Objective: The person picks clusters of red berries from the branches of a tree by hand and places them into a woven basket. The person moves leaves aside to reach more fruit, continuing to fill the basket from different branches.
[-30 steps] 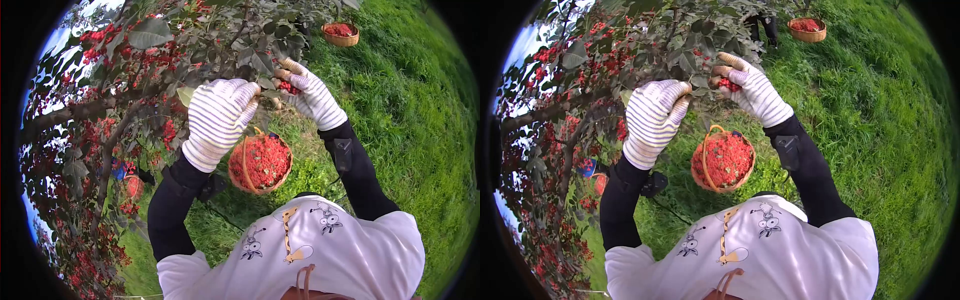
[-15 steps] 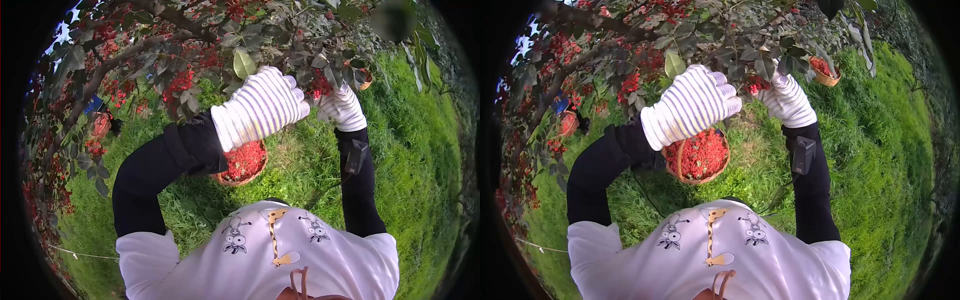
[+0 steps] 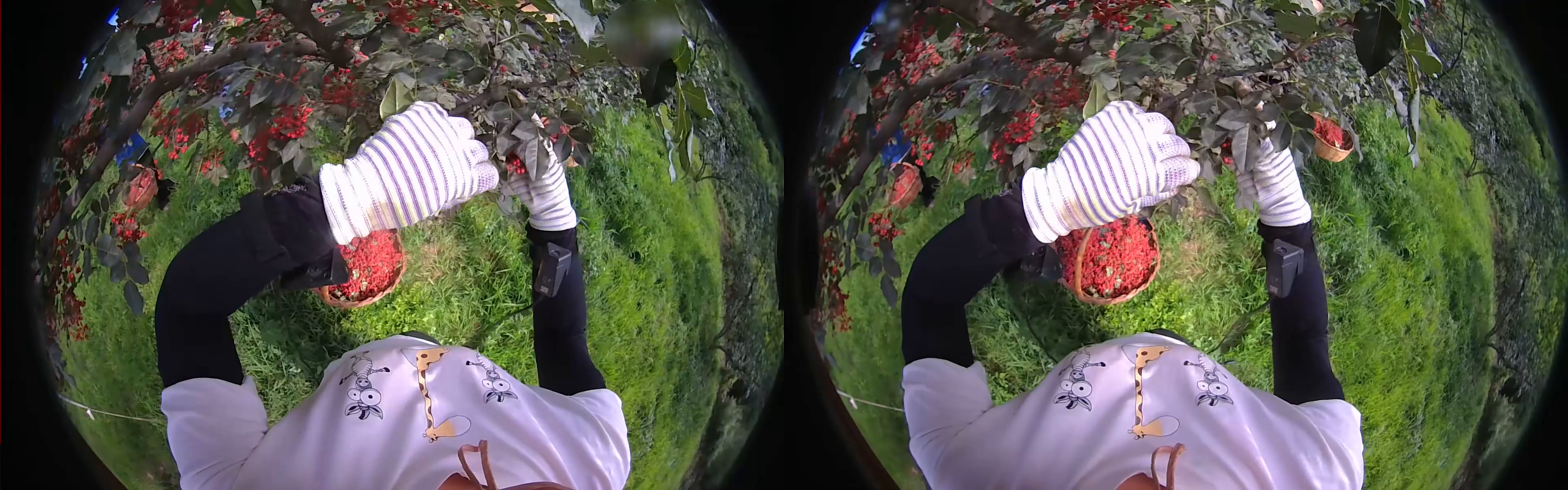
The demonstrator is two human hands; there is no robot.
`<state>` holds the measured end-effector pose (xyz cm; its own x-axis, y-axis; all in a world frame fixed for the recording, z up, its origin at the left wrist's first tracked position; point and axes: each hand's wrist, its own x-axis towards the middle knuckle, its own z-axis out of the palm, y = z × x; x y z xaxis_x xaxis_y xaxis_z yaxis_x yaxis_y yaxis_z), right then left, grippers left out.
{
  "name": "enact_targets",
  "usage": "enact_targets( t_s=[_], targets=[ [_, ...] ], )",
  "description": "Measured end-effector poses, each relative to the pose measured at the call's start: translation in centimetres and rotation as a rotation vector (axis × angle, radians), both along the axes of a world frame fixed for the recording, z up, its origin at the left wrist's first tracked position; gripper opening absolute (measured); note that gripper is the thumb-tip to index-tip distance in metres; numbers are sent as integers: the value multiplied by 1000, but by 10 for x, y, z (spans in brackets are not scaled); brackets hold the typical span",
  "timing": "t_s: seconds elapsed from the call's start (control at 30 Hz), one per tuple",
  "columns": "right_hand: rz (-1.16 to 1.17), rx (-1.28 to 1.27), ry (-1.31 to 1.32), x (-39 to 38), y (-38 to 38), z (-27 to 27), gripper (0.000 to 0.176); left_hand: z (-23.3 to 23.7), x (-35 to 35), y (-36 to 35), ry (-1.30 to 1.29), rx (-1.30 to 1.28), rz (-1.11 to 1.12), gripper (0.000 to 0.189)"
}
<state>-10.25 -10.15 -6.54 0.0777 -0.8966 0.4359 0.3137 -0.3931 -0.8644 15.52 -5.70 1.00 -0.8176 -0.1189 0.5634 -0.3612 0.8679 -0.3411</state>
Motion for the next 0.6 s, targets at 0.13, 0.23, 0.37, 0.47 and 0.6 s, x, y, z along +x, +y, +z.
enact_targets(
  t_s=[0.13, 0.23, 0.37, 0.47, 0.6],
  targets=[
    [-40, -101, 68, 28, 31, 28, 39, -2, -3, -4, -27, -28, -25, 21],
    [100, 49, -152, 14, 40, 9, 43, -10, -4, 0, -13, -22, -59, 20],
    [346, 59, -406, -13, 57, -9, 65, -7, -2, 16, -61, -45, 2, 23],
    [362, 64, -476, -27, 76, -27, 62, -12, 2, 10, 54, 35, 80, 27],
    [258, 540, -594, -16, 62, -115, 29, -18, -3, 17, 223, 18, 59, 38]
  ],
)
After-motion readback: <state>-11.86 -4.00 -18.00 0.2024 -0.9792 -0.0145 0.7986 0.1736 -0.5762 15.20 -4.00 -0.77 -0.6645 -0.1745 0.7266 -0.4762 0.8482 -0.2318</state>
